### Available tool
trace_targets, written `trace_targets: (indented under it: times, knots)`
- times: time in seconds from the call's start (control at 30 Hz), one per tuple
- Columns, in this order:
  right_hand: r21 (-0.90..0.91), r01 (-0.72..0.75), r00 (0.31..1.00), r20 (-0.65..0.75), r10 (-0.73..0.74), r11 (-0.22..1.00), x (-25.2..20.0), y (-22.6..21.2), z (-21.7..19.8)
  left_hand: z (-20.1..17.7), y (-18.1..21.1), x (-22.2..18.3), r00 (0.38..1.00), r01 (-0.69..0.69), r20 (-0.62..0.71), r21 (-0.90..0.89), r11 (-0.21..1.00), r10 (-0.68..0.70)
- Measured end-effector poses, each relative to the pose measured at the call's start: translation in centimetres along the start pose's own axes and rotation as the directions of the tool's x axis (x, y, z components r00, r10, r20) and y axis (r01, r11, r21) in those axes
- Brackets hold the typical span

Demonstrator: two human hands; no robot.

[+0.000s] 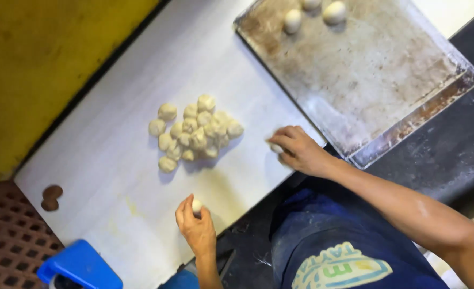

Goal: Shaping small portions of dough into balls and placing them on a baking tray

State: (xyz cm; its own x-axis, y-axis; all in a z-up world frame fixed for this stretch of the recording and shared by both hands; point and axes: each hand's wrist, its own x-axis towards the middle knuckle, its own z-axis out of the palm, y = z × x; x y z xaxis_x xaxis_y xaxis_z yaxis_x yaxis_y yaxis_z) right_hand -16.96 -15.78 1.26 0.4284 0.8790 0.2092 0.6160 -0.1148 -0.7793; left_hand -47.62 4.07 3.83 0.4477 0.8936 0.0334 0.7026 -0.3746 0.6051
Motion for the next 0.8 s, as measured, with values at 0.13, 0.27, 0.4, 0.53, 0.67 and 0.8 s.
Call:
trace_targets:
  times: [0.13,0.27,0.4,0.53,0.67,0.8]
  knots:
    - [0.208,-0.222,0.975,0.073,0.211,0.953,3.1,1.4,-12.4,3.4,11.6,2.2,0.989,-0.142,0.012,-0.109,0.984,0.144]
    - [-0.349,-0.171,0.916,-0.401,0.018,0.922,7.5,13.6,-22.6,10.7,23.3,5.0,0.855,-0.464,0.094,-0.304,0.832,0.511]
    - [-0.625,-0.224,0.956,-0.290,0.044,0.748,9.5,24.9,-24.1,19.9,32.6,8.8,0.772,-0.568,0.032,-0.413,0.712,0.634]
    - [-0.707,-0.190,0.963,-0.268,-0.010,0.681,11.2,17.3,-24.3,28.5,33.6,12.7,0.767,-0.602,0.013,-0.331,0.727,0.641]
    - [-0.410,-0.176,0.982,-0.129,0.135,0.895,12.0,16.7,-22.1,30.1,33.4,12.9,0.750,-0.602,0.157,-0.241,0.761,0.643]
    - [-0.349,-0.185,0.980,-0.133,0.147,0.919,11.8,16.1,-21.6,30.4,34.0,13.3,0.807,-0.561,0.067,-0.227,0.796,0.587]
